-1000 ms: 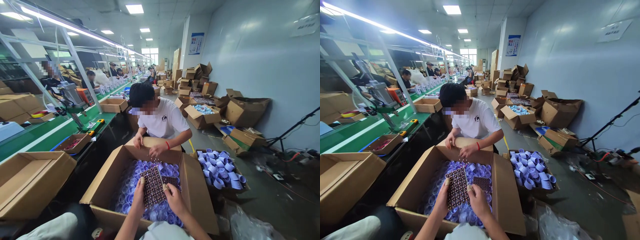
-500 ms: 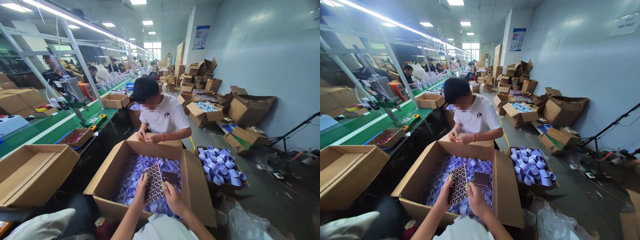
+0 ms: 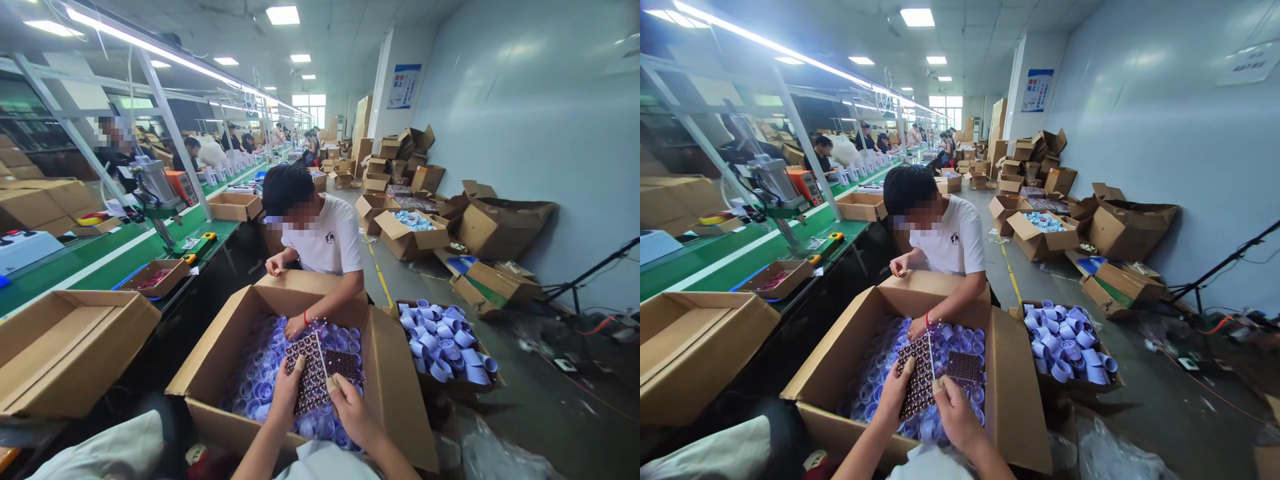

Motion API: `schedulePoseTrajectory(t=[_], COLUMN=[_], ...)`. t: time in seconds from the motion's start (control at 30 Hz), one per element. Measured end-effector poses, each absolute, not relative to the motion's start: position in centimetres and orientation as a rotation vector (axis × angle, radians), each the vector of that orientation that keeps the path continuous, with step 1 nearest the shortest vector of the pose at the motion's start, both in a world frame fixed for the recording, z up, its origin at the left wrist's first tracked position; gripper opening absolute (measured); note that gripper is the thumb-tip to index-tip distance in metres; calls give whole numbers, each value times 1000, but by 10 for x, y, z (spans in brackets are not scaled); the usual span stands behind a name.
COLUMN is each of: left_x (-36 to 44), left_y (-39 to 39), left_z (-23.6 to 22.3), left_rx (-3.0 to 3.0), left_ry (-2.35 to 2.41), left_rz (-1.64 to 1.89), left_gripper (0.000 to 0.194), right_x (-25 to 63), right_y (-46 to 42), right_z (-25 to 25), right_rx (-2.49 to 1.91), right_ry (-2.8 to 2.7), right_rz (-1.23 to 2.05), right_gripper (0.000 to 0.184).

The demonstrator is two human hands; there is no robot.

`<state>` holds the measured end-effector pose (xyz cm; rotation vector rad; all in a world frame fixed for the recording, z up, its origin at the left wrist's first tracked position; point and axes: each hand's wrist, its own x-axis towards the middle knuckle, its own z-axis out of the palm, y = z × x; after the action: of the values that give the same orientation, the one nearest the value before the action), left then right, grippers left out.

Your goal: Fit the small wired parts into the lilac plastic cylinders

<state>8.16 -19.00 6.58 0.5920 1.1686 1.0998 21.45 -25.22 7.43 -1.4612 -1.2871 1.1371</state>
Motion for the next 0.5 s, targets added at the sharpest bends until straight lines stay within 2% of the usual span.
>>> schedulePoseTrajectory(t=[0.13,0.3,0.5], left_x=[77,79,85], left_y=[-190,-194,-197], left_z=[67,72,78], left_rx=[582,525,472], left_ry=[1127,1059,1007], left_rz=[1122,1042,982], left_gripper=[52,56,56], right_x=[218,214,214], right_y=[-255,-263,-269], right_z=[83,75,75], right_rx=[-1490,-1497,-1432], right_ry=[-1471,-1466,-1459], right_rz=[1044,914,1010], right_gripper=[46,53,55])
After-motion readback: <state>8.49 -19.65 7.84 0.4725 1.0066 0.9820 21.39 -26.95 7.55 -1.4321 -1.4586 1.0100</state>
